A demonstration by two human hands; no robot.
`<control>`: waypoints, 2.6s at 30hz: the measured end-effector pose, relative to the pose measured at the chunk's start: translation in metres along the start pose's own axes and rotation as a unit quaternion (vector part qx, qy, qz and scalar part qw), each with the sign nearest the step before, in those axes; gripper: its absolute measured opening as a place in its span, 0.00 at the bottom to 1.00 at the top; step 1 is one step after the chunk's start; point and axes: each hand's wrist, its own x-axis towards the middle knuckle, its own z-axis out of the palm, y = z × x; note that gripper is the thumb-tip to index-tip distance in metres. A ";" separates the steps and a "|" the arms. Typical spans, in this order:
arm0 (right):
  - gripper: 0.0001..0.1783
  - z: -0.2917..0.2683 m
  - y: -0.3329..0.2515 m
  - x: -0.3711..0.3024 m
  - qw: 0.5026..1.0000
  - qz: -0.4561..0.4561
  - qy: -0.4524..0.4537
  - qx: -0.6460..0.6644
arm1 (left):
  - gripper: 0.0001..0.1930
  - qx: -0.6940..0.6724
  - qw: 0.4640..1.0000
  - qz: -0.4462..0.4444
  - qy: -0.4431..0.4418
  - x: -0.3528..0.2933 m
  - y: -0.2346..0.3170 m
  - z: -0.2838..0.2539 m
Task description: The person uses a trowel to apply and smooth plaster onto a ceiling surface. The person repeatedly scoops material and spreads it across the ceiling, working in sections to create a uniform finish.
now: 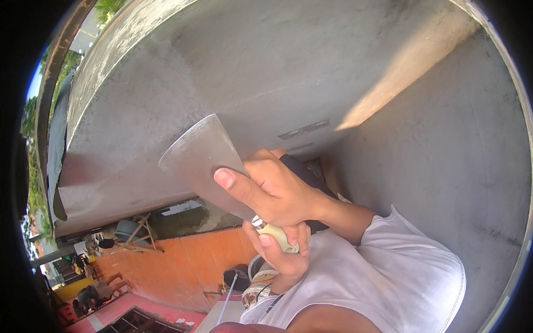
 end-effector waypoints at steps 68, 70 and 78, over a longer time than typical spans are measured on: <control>0.31 0.037 0.004 0.003 0.983 0.047 0.083 0.158 | 0.24 -0.004 1.000 0.018 0.016 0.012 0.049 -0.014; 0.31 0.033 0.005 -0.003 0.980 0.093 0.069 0.161 | 0.24 0.011 0.999 0.026 0.035 0.012 0.044 -0.014; 0.31 0.028 0.004 -0.004 0.986 0.070 0.062 0.140 | 0.24 0.041 0.996 0.060 0.044 0.009 0.030 -0.009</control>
